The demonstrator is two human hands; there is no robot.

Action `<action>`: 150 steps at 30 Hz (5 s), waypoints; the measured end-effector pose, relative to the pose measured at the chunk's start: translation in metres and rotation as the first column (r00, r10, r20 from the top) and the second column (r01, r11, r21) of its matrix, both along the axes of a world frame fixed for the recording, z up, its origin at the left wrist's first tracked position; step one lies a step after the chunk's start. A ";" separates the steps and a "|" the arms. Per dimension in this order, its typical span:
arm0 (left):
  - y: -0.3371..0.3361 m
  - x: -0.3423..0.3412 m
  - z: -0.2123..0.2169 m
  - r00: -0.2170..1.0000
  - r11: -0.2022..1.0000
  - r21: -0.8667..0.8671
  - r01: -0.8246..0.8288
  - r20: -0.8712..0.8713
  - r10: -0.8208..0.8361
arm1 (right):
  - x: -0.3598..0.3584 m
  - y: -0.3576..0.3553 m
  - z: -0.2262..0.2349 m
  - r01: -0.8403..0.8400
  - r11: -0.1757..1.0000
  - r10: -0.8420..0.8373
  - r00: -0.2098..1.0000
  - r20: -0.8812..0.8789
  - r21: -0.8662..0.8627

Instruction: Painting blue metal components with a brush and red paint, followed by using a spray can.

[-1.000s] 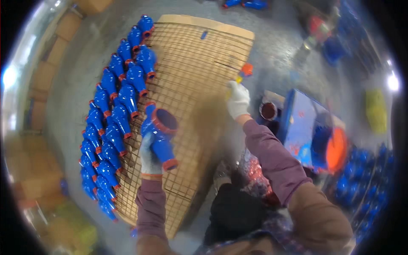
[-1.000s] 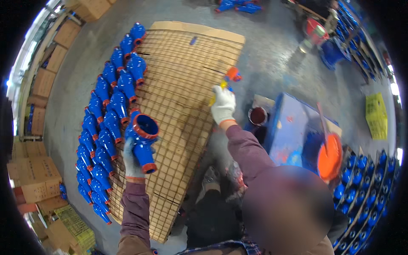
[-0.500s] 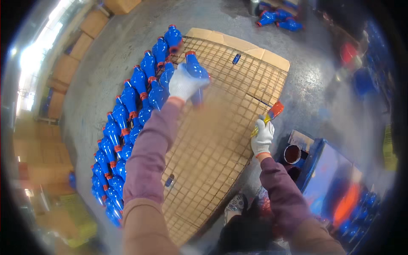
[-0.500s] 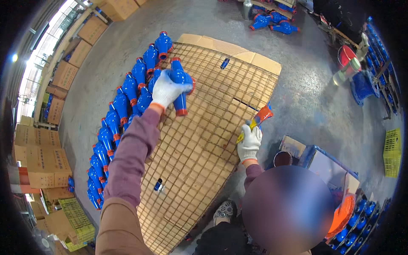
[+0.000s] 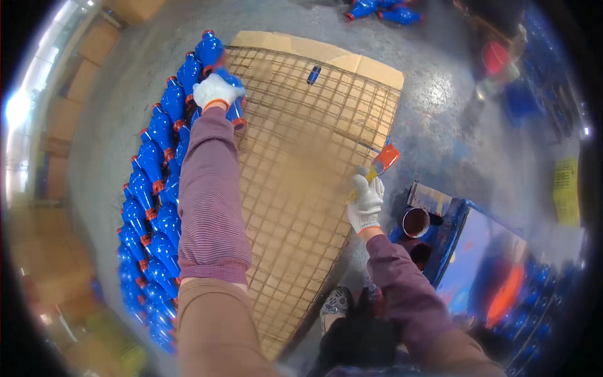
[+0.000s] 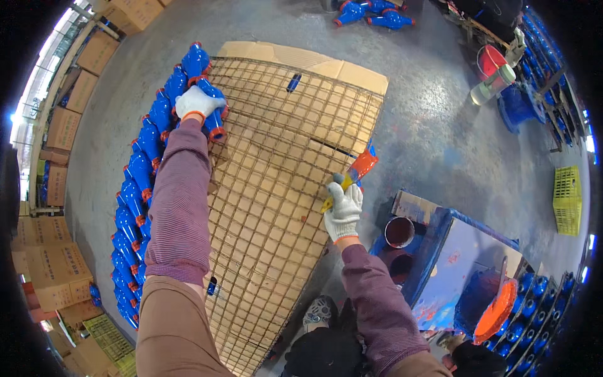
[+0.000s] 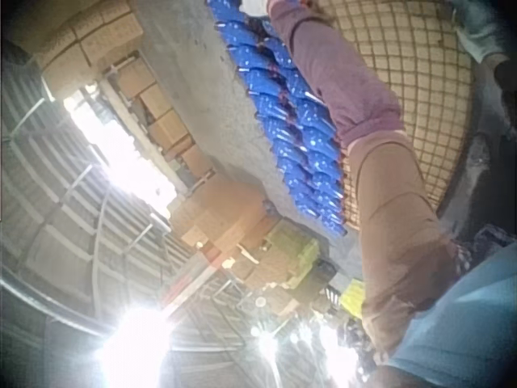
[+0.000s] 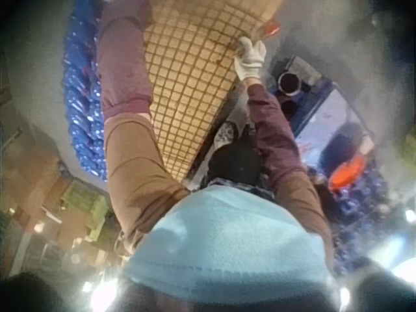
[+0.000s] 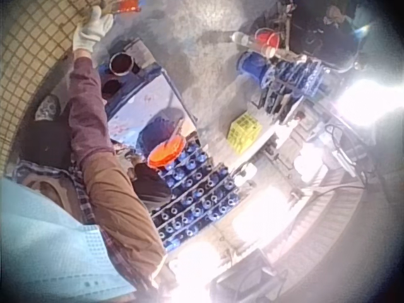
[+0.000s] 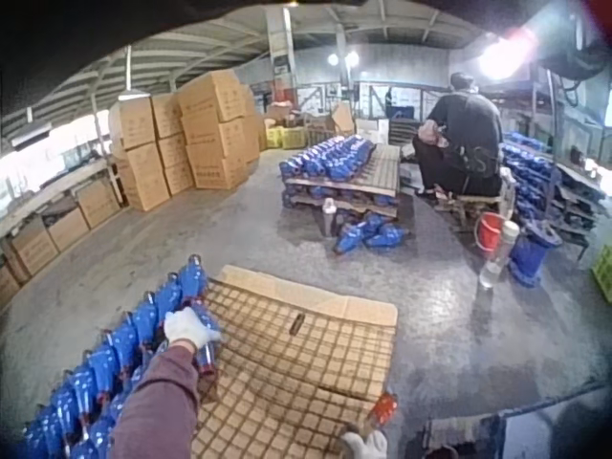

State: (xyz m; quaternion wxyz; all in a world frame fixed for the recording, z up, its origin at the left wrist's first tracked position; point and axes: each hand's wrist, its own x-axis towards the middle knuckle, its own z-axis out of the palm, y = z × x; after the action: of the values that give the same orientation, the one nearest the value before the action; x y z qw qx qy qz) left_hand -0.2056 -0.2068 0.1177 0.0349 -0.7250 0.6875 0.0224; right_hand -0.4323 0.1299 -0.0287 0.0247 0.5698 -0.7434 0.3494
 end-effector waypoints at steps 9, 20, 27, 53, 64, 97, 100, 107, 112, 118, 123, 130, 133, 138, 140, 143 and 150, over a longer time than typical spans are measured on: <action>0.024 0.015 -0.007 0.991 0.940 -0.334 -0.076 -0.130 0.034 | -0.002 -0.001 -0.001 -0.069 0.996 0.070 0.998 0.011 -0.065; 0.400 0.068 -0.043 0.643 0.959 -0.276 -0.058 -0.745 -0.176 | 0.011 0.010 0.050 -0.009 1.000 0.007 0.997 -0.082 -0.024; 0.568 0.055 -0.056 0.253 0.963 0.221 -0.152 -0.934 0.254 | 0.012 0.118 0.170 -0.082 0.989 0.102 0.982 0.162 -0.127; 0.611 0.001 0.110 0.494 0.905 -0.414 0.094 -0.770 -0.404 | -0.532 0.716 0.504 0.872 0.452 -0.631 0.165 -0.758 -0.186; 0.627 0.003 0.219 0.487 0.850 -0.527 0.006 -0.741 -0.463 | -0.456 0.753 0.532 0.654 0.728 -0.652 0.753 0.087 -0.206; 0.681 -0.145 0.145 -0.245 0.355 0.459 0.814 -0.282 0.927 | -0.199 0.511 0.297 0.497 0.829 0.313 -0.032 0.949 -0.256; 0.679 -0.144 0.129 -0.273 0.386 0.500 0.775 -0.286 0.919 | -0.204 0.500 0.282 0.500 0.830 0.085 0.325 0.942 -0.247; 0.682 -0.145 0.126 -0.314 0.321 0.377 0.869 -0.081 0.946 | -0.220 0.467 0.249 0.495 0.851 -0.269 0.701 0.661 -0.179; 0.683 -0.150 0.125 -0.341 0.474 0.520 0.710 -0.336 0.878 | -0.218 0.447 0.242 0.468 0.866 -0.406 0.863 0.300 -0.177; 0.686 -0.145 0.134 -0.375 0.504 0.419 0.755 -0.355 0.856 | -0.220 0.441 0.253 0.432 0.901 -0.421 0.892 0.166 -0.034; 0.694 -0.145 0.138 -0.437 0.577 0.305 0.758 -0.418 0.796 | -0.220 0.467 0.252 0.489 0.865 -0.445 0.851 0.279 -0.112; 0.718 -0.157 0.162 -0.360 0.656 0.033 0.754 -0.814 0.455 | -0.212 0.523 0.243 0.571 0.818 0.000 0.126 0.992 -0.072; 0.731 -0.161 0.184 -0.043 0.598 -0.242 0.764 -0.944 -0.328 | -0.196 0.556 0.265 0.438 0.878 0.241 -0.055 0.969 -0.193; 0.740 -0.171 0.210 -0.446 -0.220 -0.724 0.654 -0.134 -0.885 | -0.173 0.582 0.337 0.394 0.898 0.083 0.281 0.956 -0.194; 0.740 -0.179 0.215 -0.499 -0.499 -0.686 0.529 0.224 -0.837 | -0.171 0.583 0.361 0.355 0.925 -0.032 0.434 0.901 -0.138; 0.739 -0.184 0.224 -0.567 -0.680 -0.538 0.498 0.390 -0.725 | -0.170 0.570 0.380 0.268 0.961 -0.161 0.734 0.659 -0.064; 0.739 -0.189 0.233 -0.644 -0.713 -0.482 0.509 0.336 -0.688 | -0.153 0.569 0.405 0.144 0.987 -0.092 0.873 0.480 -0.073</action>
State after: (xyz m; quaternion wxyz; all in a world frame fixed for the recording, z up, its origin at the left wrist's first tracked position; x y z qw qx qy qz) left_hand -0.3947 0.5321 0.3503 -0.2732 0.3627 0.8881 -0.0719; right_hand -0.5857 0.6985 0.3761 -0.1067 0.4183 -0.7404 0.5152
